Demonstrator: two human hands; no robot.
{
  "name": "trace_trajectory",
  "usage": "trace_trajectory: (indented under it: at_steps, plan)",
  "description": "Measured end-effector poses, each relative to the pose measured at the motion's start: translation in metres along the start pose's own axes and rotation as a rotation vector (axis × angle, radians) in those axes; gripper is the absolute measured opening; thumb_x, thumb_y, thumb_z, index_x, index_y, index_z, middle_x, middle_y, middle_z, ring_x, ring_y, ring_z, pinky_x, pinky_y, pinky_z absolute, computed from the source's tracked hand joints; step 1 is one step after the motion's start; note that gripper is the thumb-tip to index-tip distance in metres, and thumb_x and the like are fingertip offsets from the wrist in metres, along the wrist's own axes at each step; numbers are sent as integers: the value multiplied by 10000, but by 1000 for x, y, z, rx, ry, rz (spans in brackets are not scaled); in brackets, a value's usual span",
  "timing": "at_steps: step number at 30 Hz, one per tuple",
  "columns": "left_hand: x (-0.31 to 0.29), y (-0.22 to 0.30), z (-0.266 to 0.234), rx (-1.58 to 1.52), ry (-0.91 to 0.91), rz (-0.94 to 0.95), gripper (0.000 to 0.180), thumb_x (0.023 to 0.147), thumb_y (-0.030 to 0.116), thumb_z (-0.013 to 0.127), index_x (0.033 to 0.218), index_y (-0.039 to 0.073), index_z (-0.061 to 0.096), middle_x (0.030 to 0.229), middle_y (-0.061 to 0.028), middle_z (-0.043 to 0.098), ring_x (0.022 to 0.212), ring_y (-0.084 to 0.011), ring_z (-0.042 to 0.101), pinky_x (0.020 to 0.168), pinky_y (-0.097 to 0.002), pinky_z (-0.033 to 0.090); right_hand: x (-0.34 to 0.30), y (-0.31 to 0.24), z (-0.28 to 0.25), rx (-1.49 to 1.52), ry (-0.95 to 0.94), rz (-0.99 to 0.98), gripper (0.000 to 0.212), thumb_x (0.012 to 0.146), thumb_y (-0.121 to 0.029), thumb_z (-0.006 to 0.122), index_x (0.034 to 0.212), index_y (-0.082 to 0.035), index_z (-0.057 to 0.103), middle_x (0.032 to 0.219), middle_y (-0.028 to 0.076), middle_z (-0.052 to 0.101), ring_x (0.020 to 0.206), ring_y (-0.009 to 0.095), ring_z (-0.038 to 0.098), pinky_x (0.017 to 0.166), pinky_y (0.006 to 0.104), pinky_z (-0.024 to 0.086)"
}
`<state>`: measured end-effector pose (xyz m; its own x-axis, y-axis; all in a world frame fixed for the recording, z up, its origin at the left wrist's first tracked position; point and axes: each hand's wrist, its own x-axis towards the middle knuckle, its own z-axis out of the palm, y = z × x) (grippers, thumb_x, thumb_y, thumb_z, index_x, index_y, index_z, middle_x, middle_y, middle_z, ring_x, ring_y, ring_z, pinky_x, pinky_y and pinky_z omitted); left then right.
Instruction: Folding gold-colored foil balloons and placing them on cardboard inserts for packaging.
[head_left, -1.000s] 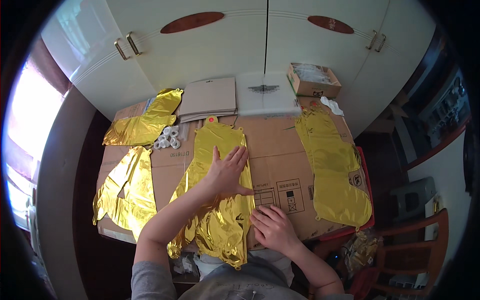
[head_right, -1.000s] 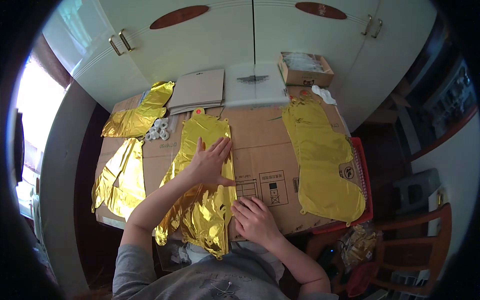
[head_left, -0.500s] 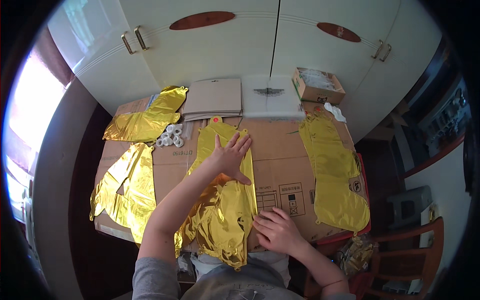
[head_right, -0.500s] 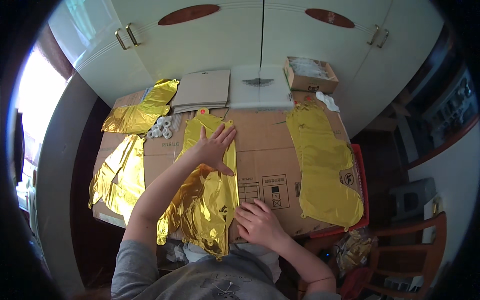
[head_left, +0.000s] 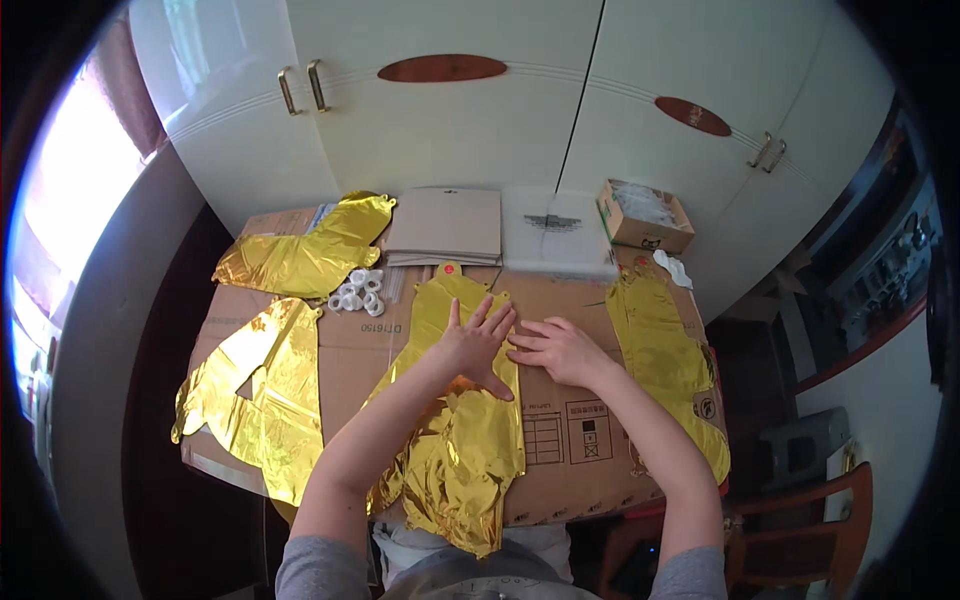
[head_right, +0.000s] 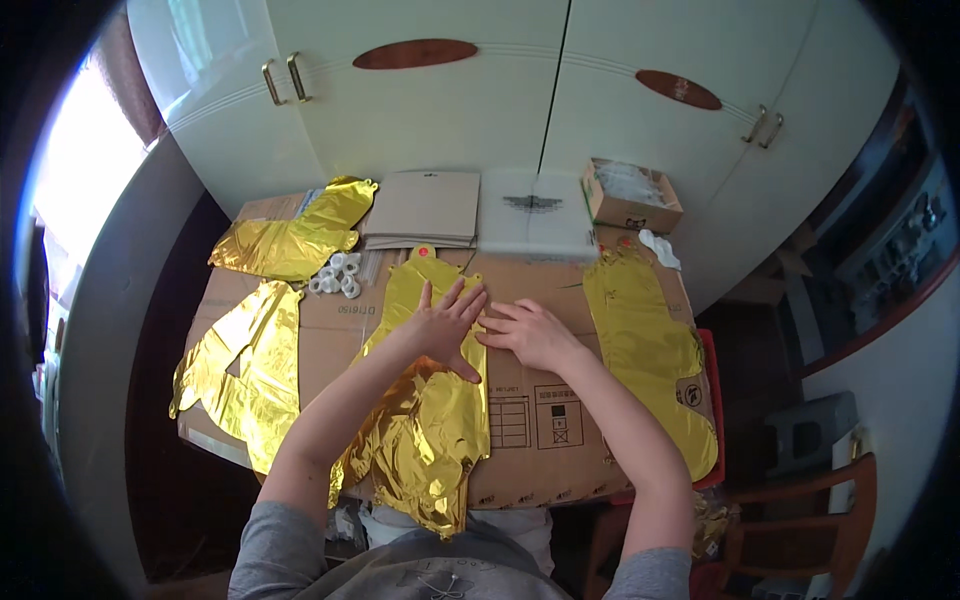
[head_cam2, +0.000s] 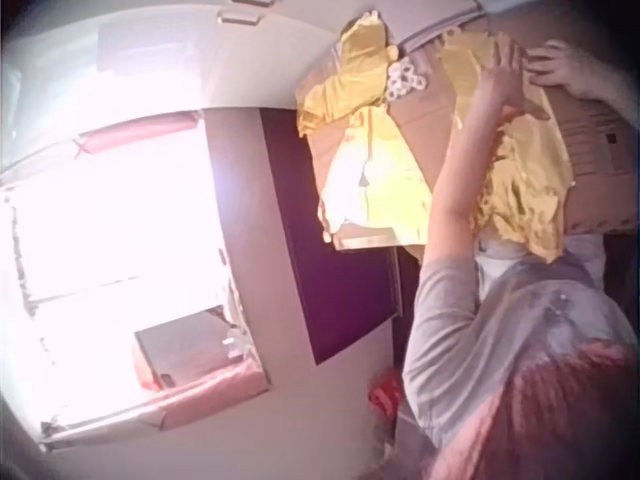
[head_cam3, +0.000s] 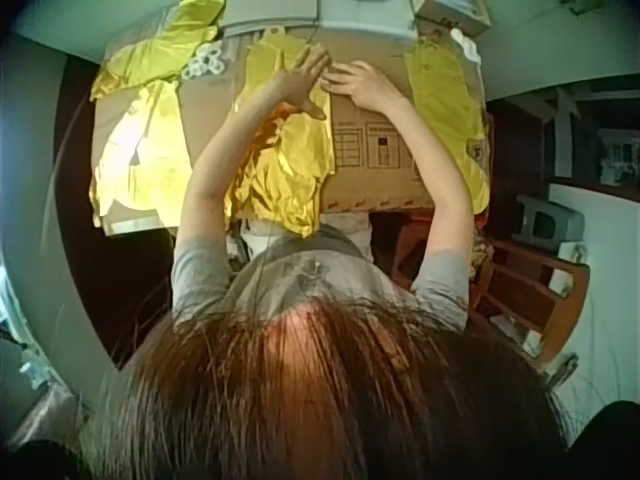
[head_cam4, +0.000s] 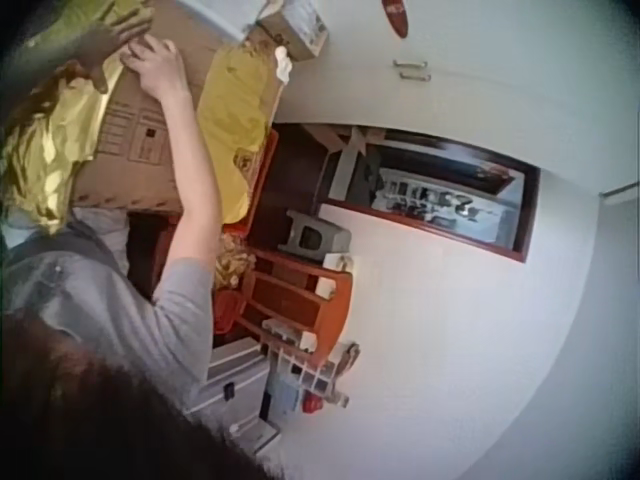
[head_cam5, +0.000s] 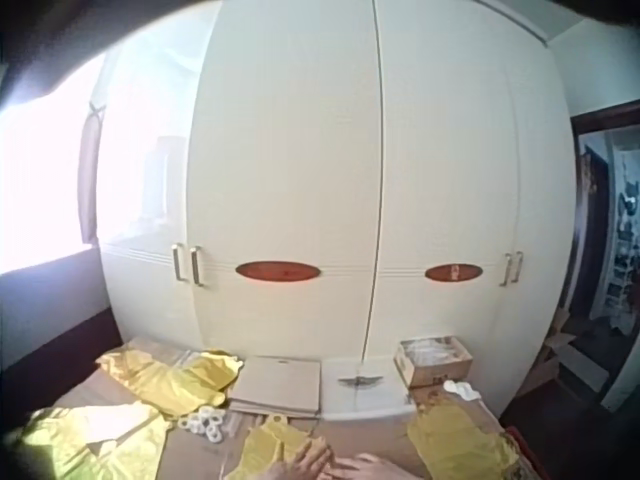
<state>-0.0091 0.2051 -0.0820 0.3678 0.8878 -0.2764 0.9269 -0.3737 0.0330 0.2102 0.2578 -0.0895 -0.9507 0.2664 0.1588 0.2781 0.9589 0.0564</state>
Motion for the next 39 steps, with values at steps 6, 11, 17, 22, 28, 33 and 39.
trace_trajectory:
  at_steps: [6,11,17,22,28,33,39]
  plan:
    - [-3,-1,1,8,10,5,1493,478,883,659,1548,25,70,1633,-103,79,1501,-339,56,1124,-700,104,-12,-18,-15,5,-108,-176,454,832,-129,599,1250,-299,639,1399,-86,541,1358,186,424,1113,477,334]
    - [-1,-1,6,-7,38,-3,1517,438,885,678,1559,68,66,1635,-78,90,1503,-331,51,1124,-706,86,-31,-40,-23,60,-128,-223,492,794,-119,629,1252,-300,636,1393,-92,547,1352,182,434,1122,509,318]
    - [3,-1,5,7,13,-8,1515,437,896,665,1561,78,61,1636,-68,88,1504,-325,53,1125,-706,85,-49,-63,-31,103,-155,-239,487,784,-138,638,1247,-290,637,1385,-94,556,1352,171,443,1140,523,296]
    - [3,-1,3,25,2,-13,1508,447,905,651,1560,77,60,1636,-69,87,1503,-328,55,1126,-707,85,-59,-79,-35,168,-145,-265,466,792,-147,628,1238,-282,642,1379,-91,562,1362,166,434,1149,535,285]
    - [2,0,2,42,-5,-14,1500,458,912,641,1560,74,62,1636,-71,86,1502,-334,58,1125,-707,83,-73,-95,-36,180,-148,-272,440,804,-173,615,1230,-283,645,1367,-90,574,1359,171,442,1152,544,277]
    - [0,1,-2,55,-24,-18,1486,476,896,650,1558,66,58,1635,-77,85,1500,-339,60,1124,-707,86,-81,-103,-36,194,-129,-268,448,794,-180,623,1230,-279,642,1366,-92,574,1362,153,437,1154,547,271]
    - [-5,-1,4,14,117,31,1389,543,883,617,1553,62,133,1627,-81,134,1501,-322,83,1116,-718,85,-88,-115,-33,333,-40,-150,393,774,-110,613,1137,-232,701,1254,-84,646,1298,144,503,1155,536,275]
